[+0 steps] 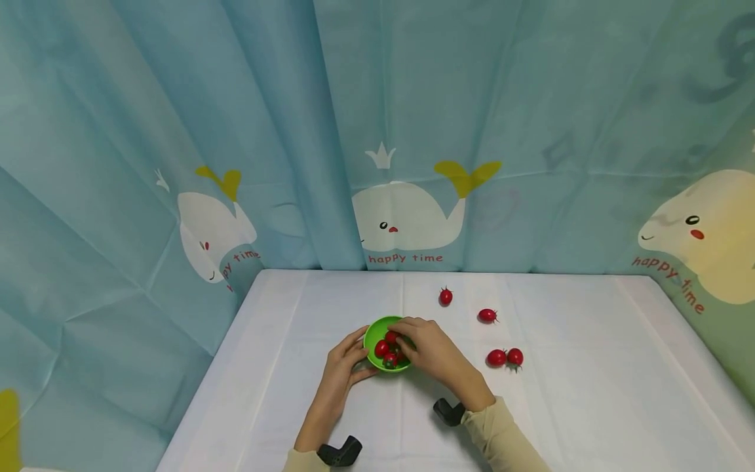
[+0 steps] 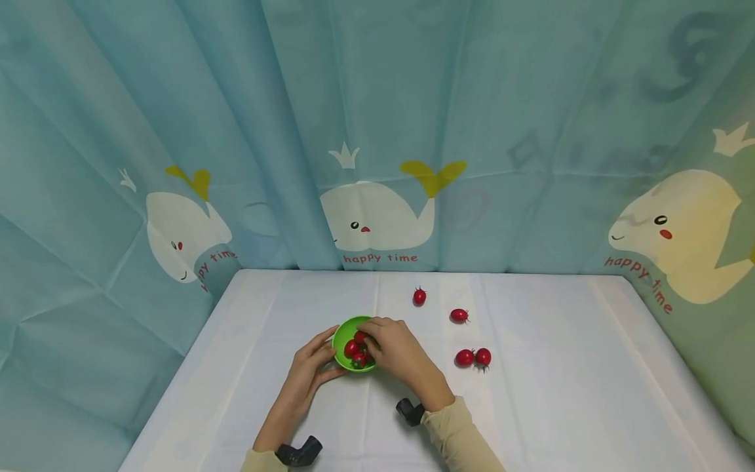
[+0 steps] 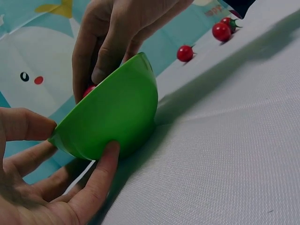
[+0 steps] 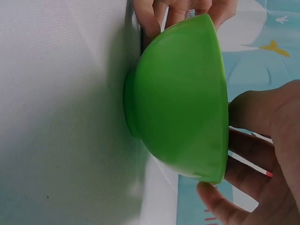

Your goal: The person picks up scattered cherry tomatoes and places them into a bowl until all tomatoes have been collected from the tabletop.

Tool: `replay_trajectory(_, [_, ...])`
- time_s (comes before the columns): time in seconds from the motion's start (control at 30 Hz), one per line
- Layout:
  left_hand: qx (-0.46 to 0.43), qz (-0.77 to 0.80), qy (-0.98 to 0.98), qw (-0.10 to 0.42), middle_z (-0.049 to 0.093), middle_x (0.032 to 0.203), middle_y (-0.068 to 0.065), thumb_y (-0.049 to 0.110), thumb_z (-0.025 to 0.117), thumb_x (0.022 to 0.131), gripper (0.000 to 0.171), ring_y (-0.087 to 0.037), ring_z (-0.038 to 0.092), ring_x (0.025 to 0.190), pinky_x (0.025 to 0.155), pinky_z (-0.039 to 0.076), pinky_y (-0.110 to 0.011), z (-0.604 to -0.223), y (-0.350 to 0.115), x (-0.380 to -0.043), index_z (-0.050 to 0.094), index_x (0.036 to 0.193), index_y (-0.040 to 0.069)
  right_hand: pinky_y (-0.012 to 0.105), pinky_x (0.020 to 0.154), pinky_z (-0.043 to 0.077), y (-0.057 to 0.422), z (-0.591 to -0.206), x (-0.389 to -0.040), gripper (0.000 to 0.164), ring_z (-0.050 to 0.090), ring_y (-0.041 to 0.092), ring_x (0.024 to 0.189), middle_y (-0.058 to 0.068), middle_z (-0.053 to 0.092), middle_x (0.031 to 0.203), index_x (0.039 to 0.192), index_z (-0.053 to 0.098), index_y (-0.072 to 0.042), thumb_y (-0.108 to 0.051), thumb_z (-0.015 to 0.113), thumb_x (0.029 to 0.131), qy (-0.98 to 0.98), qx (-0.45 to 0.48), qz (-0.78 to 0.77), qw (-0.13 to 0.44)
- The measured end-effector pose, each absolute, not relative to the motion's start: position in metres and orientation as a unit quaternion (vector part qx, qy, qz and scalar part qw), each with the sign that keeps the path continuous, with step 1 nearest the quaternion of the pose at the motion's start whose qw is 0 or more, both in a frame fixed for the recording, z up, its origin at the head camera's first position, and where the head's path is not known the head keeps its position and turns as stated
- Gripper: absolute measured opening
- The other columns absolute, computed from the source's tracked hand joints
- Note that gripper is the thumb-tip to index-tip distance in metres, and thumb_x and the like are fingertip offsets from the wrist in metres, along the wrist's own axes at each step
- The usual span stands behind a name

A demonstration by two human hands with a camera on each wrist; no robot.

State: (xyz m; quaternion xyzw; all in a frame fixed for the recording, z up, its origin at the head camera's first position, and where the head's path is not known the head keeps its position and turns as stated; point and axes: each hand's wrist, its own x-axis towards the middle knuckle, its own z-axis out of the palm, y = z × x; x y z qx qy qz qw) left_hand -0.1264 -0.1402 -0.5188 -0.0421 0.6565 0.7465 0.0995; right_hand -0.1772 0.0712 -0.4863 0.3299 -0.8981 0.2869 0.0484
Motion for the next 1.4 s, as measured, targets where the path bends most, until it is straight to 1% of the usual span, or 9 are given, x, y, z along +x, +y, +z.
replay_trajectory(0.23, [-0.045, 0.747, 0.655, 0.100, 0.050, 0.156, -0.023, 0.015, 0.053, 0.107, 0.052, -0.031, 0.057, 0.137, 0.096, 0.064, -0.039, -0.519, -0.141, -0.126, 0.044, 0.158, 0.009, 0.042, 0.095, 0.063, 0.073, -0.486, -0.178, 0.029, 0.073, 0.023, 0.108, 0.008, 0.076, 0.120, 0.125, 0.073, -0.005, -0.010, 0.074, 0.096, -0.895, 0.333, 0.292, 0.043])
replay_trajectory(0.37, [-0.042, 0.748, 0.655, 0.100, 0.051, 0.156, -0.023, 0.014, 0.053, 0.107, 0.052, -0.032, 0.057, 0.137, 0.097, 0.064, -0.040, -0.519, -0.141, -0.127, 0.045, 0.158, 0.010, 0.043, 0.094, 0.063, 0.075, -0.483, -0.177, 0.028, 0.072, 0.023, 0.107, 0.007, 0.076, 0.118, 0.123, 0.073, -0.006, -0.010, 0.074, 0.096, -0.895, 0.328, 0.297, 0.047])
replay_trajectory(0.57, [-0.043, 0.747, 0.655, 0.100, 0.051, 0.155, -0.024, 0.014, 0.053, 0.107, 0.052, -0.031, 0.057, 0.137, 0.097, 0.063, -0.041, -0.518, -0.144, -0.126, 0.045, 0.158, 0.009, 0.044, 0.096, 0.063, 0.076, -0.479, -0.176, 0.027, 0.071, 0.024, 0.110, 0.007, 0.075, 0.121, 0.123, 0.074, -0.008, -0.010, 0.074, 0.096, -0.893, 0.320, 0.315, 0.041])
replay_trajectory(0.77, [-0.045, 0.747, 0.656, 0.098, 0.051, 0.156, -0.024, 0.013, 0.053, 0.107, 0.052, -0.030, 0.058, 0.135, 0.096, 0.064, -0.041, -0.518, -0.145, -0.126, 0.044, 0.158, 0.008, 0.045, 0.098, 0.062, 0.076, -0.473, -0.175, 0.028, 0.071, 0.025, 0.112, 0.007, 0.075, 0.122, 0.124, 0.073, -0.008, -0.011, 0.074, 0.096, -0.892, 0.320, 0.317, 0.031])
replay_trajectory(1.0, [-0.038, 0.750, 0.653, 0.098, 0.051, 0.155, -0.024, 0.013, 0.052, 0.107, 0.052, -0.030, 0.059, 0.135, 0.097, 0.064, -0.042, -0.519, -0.142, -0.127, 0.045, 0.158, 0.009, 0.046, 0.099, 0.062, 0.080, -0.468, -0.169, 0.028, 0.070, 0.025, 0.115, 0.007, 0.075, 0.122, 0.124, 0.074, -0.008, -0.010, 0.074, 0.096, -0.892, 0.295, 0.341, 0.022])
replay_trajectory(1.23, [-0.041, 0.752, 0.650, 0.100, 0.050, 0.155, -0.025, 0.012, 0.051, 0.107, 0.052, -0.029, 0.060, 0.134, 0.097, 0.064, -0.041, -0.521, -0.139, -0.127, 0.044, 0.158, 0.008, 0.045, 0.099, 0.061, 0.099, -0.471, -0.164, 0.028, 0.070, 0.023, 0.115, 0.004, 0.075, 0.123, 0.125, 0.073, -0.008, -0.011, 0.073, 0.097, -0.897, 0.281, 0.341, 0.030])
replay_trajectory(1.4, [-0.044, 0.752, 0.650, 0.099, 0.050, 0.156, -0.024, 0.011, 0.052, 0.106, 0.053, -0.030, 0.059, 0.135, 0.097, 0.064, -0.041, -0.520, -0.141, -0.129, 0.044, 0.158, 0.008, 0.047, 0.098, 0.060, 0.123, -0.468, -0.160, 0.028, 0.070, 0.022, 0.114, 0.000, 0.075, 0.123, 0.125, 0.073, -0.011, -0.010, 0.072, 0.098, -0.904, 0.244, 0.349, 0.050])
